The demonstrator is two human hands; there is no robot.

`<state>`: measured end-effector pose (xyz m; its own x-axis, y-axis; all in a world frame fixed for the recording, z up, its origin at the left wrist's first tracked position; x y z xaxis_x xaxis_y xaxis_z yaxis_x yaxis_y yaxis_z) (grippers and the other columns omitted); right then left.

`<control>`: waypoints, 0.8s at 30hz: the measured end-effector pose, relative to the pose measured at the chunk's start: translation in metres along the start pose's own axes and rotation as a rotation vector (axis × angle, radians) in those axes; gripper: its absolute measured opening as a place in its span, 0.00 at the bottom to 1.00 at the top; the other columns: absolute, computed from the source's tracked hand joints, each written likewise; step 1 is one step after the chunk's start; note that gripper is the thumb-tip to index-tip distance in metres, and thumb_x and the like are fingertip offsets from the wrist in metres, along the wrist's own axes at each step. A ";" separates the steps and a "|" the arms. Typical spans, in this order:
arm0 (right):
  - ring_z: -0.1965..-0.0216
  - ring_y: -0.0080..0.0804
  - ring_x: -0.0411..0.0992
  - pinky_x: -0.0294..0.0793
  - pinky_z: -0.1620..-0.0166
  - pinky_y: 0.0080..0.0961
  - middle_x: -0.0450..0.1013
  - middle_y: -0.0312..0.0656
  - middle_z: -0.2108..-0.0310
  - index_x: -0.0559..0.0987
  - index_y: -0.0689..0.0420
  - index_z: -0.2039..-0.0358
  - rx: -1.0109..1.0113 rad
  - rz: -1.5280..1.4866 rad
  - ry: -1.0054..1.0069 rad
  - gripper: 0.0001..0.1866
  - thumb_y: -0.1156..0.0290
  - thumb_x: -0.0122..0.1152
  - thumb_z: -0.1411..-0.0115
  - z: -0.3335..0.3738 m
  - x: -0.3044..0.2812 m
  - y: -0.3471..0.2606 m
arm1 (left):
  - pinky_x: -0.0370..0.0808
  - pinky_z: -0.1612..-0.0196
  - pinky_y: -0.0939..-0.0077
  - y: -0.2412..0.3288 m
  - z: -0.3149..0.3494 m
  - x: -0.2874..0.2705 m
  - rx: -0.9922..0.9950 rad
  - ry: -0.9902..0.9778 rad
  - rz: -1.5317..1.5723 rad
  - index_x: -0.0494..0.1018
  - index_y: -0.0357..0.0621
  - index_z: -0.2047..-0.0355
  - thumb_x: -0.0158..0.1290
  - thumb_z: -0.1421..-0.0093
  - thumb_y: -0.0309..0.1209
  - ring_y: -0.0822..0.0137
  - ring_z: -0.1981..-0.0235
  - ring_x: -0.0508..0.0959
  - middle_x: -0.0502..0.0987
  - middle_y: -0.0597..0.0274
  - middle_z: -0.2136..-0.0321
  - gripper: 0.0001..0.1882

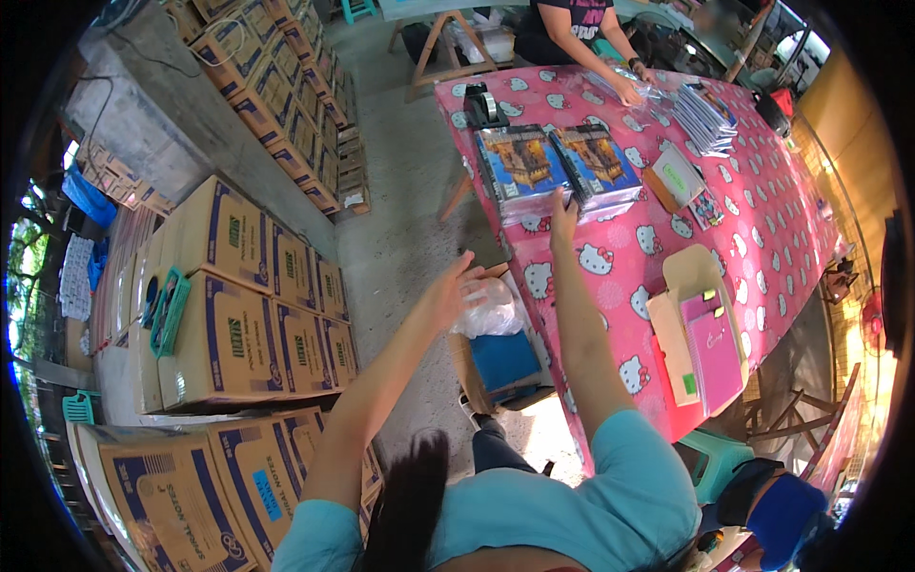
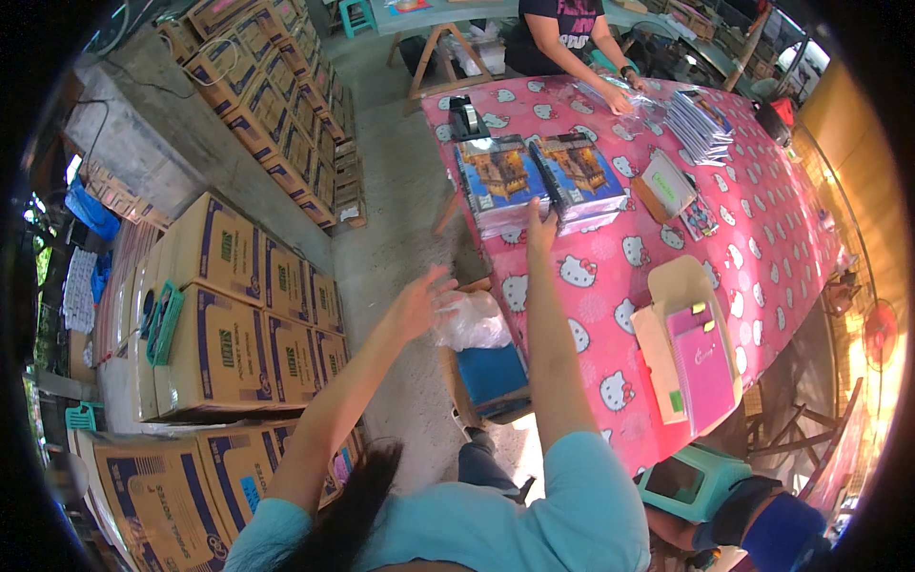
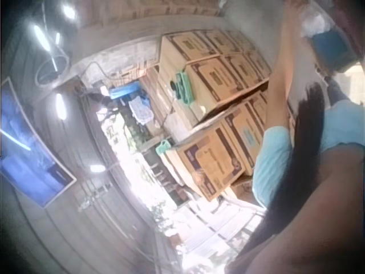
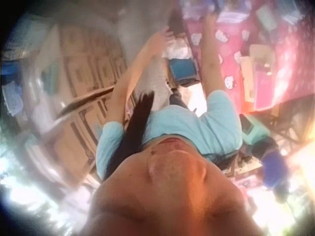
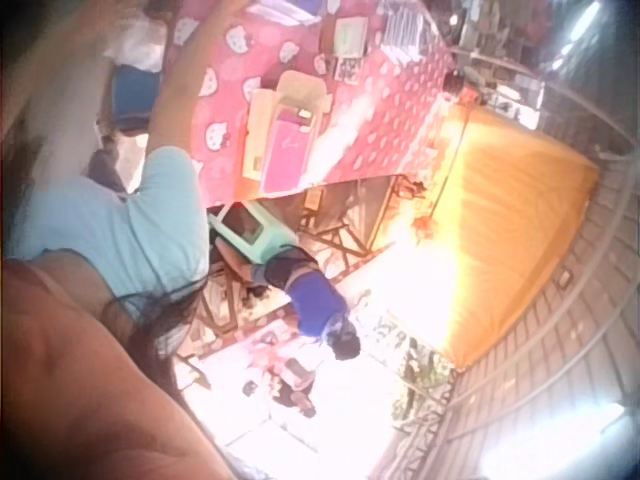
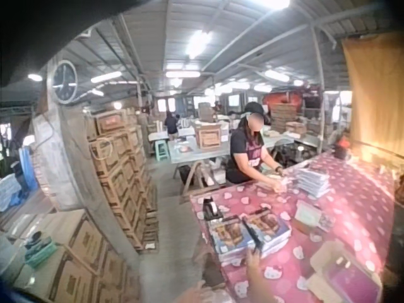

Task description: The person picks up stacks of notebooks from a table and places them into cardboard boxes, marks a box using a pen, and writes entries in a logbook.

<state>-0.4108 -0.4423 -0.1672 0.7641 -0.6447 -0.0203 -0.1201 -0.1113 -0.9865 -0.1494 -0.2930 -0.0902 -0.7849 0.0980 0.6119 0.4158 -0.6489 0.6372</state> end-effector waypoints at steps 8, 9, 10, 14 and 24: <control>0.52 0.45 0.64 0.62 0.48 0.34 0.64 0.58 0.53 0.67 0.70 0.52 0.270 0.173 -0.096 0.40 0.48 0.65 0.54 0.035 0.017 -0.016 | 0.52 0.42 0.48 0.058 -0.163 -0.037 0.021 0.398 -0.222 0.52 0.49 0.39 0.56 0.57 0.64 0.54 0.41 0.57 0.58 0.55 0.42 0.52; 0.51 0.44 0.64 0.62 0.48 0.33 0.64 0.58 0.53 0.67 0.70 0.52 0.225 0.159 -0.116 0.40 0.48 0.66 0.54 0.019 0.014 -0.013 | 0.52 0.42 0.49 0.064 -0.178 -0.043 0.035 0.376 -0.298 0.54 0.49 0.39 0.57 0.57 0.62 0.55 0.42 0.58 0.59 0.56 0.43 0.50; 0.51 0.43 0.64 0.62 0.48 0.33 0.64 0.58 0.52 0.67 0.70 0.52 0.184 0.146 -0.132 0.41 0.48 0.66 0.55 0.001 0.010 -0.010 | 0.52 0.42 0.50 0.069 -0.191 -0.042 0.028 0.315 -0.306 0.56 0.49 0.41 0.57 0.56 0.60 0.56 0.42 0.59 0.61 0.56 0.45 0.47; 0.55 0.34 0.67 0.66 0.52 0.27 0.67 0.49 0.53 0.63 0.67 0.45 0.348 -0.099 -0.414 0.42 0.53 0.67 0.54 -0.056 0.039 -0.047 | 0.59 0.45 0.58 0.077 -0.209 -0.036 0.044 0.075 -0.197 0.66 0.45 0.51 0.57 0.53 0.47 0.60 0.47 0.66 0.68 0.58 0.50 0.31; 0.66 0.31 0.73 0.74 0.64 0.26 0.72 0.43 0.64 0.68 0.64 0.50 0.956 -0.901 -0.672 0.29 0.65 0.64 0.51 0.059 -0.029 -0.033 | 0.65 0.48 0.56 0.068 -0.038 0.043 0.644 0.292 -1.027 0.47 0.52 0.36 0.56 0.56 0.63 0.49 0.52 0.67 0.61 0.42 0.52 0.54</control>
<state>-0.3916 -0.3753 -0.1440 0.5284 -0.1367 0.8379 0.7949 0.4264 -0.4317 -0.1721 -0.3619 -0.0389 -0.9182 0.1156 -0.3789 -0.3651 0.1238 0.9227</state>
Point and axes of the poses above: each hand's wrist, its own z-axis away from the middle knuckle, its own x-axis out of the palm, y = z × x, the point moved 1 cm from there along -z, towards the middle knuckle
